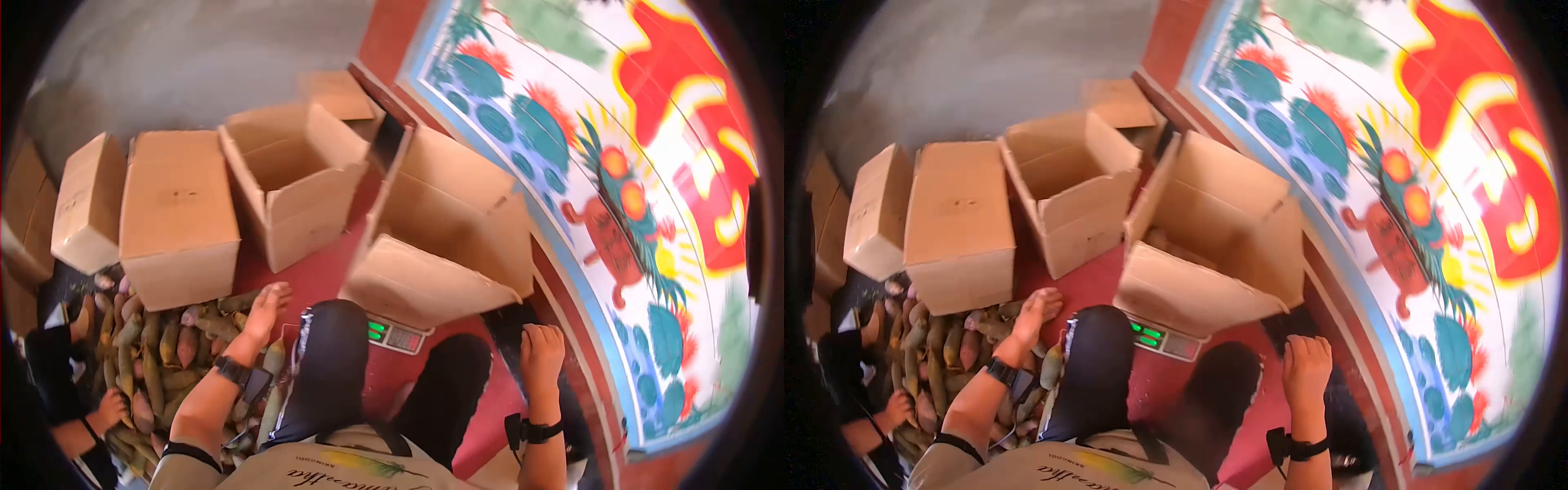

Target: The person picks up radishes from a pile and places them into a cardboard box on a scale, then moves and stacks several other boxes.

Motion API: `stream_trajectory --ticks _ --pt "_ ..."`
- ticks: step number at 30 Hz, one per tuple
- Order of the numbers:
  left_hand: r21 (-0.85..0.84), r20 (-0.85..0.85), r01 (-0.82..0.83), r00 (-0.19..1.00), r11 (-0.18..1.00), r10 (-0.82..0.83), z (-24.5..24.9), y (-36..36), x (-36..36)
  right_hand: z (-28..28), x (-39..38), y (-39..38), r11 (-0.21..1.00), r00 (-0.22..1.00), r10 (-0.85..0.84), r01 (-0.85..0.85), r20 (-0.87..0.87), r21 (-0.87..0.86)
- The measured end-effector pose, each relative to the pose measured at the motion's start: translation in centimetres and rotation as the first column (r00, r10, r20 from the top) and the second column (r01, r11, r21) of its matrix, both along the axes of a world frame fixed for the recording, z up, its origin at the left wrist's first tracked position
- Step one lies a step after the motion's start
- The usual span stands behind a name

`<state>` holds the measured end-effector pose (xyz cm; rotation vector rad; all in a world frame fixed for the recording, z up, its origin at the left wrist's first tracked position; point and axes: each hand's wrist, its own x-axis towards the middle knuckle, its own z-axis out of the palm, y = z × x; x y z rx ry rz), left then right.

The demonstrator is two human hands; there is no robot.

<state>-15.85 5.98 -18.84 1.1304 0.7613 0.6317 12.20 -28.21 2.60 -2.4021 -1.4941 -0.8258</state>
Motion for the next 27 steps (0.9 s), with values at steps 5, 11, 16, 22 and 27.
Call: stream_trajectory --ticks 5,11,16,22,27 --pt "0.169 0.058 -0.133 0.990 0.977 0.125 5.5 -2.9 3.2 -6.6 2.6 -12.3 0.931 0.931 -0.362 0.358 -0.046 -0.066" --pt "0.676 0.007 -0.037 0.999 0.736 0.043 8.9 -5.2 5.2 -11.4 1.9 -26.0 0.517 0.530 -0.848 0.822 -0.012 -0.238" --pt "0.864 -0.087 0.063 0.996 0.500 0.025 9.4 -6.7 6.9 -11.8 -0.8 -33.0 0.189 0.213 -0.975 0.941 0.058 -0.281" --pt "0.907 -0.149 0.139 0.989 0.397 -0.006 8.5 -7.6 8.7 -11.6 -4.8 -40.1 -0.257 -0.268 -0.963 0.887 0.025 -0.383" --pt "0.896 -0.203 0.190 0.979 0.400 -0.011 8.6 -7.8 9.2 -11.3 -6.9 -44.6 -0.386 -0.501 -0.844 0.815 -0.190 -0.433"
